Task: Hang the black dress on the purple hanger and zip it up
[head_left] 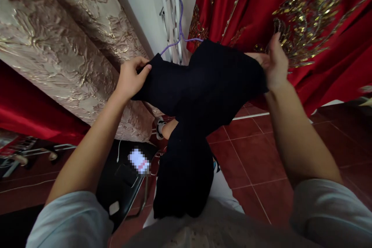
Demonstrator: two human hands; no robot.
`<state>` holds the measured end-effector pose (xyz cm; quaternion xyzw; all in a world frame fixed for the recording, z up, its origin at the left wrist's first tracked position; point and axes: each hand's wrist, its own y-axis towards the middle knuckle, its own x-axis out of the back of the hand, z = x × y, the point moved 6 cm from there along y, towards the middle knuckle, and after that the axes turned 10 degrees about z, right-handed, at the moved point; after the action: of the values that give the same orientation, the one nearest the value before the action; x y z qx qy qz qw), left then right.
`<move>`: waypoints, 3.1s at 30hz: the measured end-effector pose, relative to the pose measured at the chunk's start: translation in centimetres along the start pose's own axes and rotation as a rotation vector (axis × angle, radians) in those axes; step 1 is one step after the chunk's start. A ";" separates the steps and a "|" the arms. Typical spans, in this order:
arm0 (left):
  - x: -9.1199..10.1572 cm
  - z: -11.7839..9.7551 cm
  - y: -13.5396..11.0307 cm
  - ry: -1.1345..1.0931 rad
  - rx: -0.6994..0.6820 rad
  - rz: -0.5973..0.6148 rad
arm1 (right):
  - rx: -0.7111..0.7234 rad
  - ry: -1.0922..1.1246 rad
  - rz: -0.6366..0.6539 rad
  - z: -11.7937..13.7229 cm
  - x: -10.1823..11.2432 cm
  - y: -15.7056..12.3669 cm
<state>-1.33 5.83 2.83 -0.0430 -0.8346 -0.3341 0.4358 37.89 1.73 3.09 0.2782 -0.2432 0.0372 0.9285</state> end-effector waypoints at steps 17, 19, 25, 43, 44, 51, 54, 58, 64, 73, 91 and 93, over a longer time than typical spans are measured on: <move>-1.3 -10.4 -2.0 -0.475 0.015 0.095 | 0.250 -0.053 0.034 8.7 -6.3 -6.7; -1.8 -10.9 -2.9 -0.609 0.098 0.144 | 0.413 -0.166 0.390 10.1 -9.2 -8.3; -4.4 -14.7 -8.4 -0.633 0.069 0.726 | 0.516 -0.113 0.438 8.0 -9.6 -8.0; 1.4 -3.7 -4.4 -0.242 0.072 0.315 | -0.272 0.498 0.490 -2.1 -8.4 -0.6; 2.2 -3.9 -4.3 -0.162 0.052 0.183 | -0.251 0.515 0.393 -2.1 -7.9 0.7; 1.6 -7.6 -7.3 0.299 -0.153 -0.206 | -0.144 0.692 -0.056 -1.9 -5.1 7.8; -2.6 -7.5 -8.0 0.342 -0.122 0.106 | -0.152 0.736 -0.131 -2.1 -4.5 6.8; -5.5 -5.8 -8.9 0.412 0.053 0.212 | -0.198 0.694 -0.118 -3.4 -4.2 3.2; -7.1 -7.7 -11.3 0.091 -0.030 0.061 | -0.155 0.197 -0.356 -3.2 -1.9 -0.3; -9.9 -14.7 -12.9 -0.313 -0.053 -0.161 | -0.349 0.293 0.079 0.0 -17.5 -9.6; -14.7 -9.3 -17.0 -0.888 0.334 0.059 | -0.441 0.724 0.210 -0.4 -23.5 -15.3; -14.8 -9.2 -17.1 -0.861 0.335 -0.030 | -0.446 0.731 0.226 -0.2 -23.5 -15.3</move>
<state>8.01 -9.68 -13.57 -0.0947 -0.9827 -0.1528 0.0454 20.43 -9.53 -15.76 0.0114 0.0704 0.1811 0.9809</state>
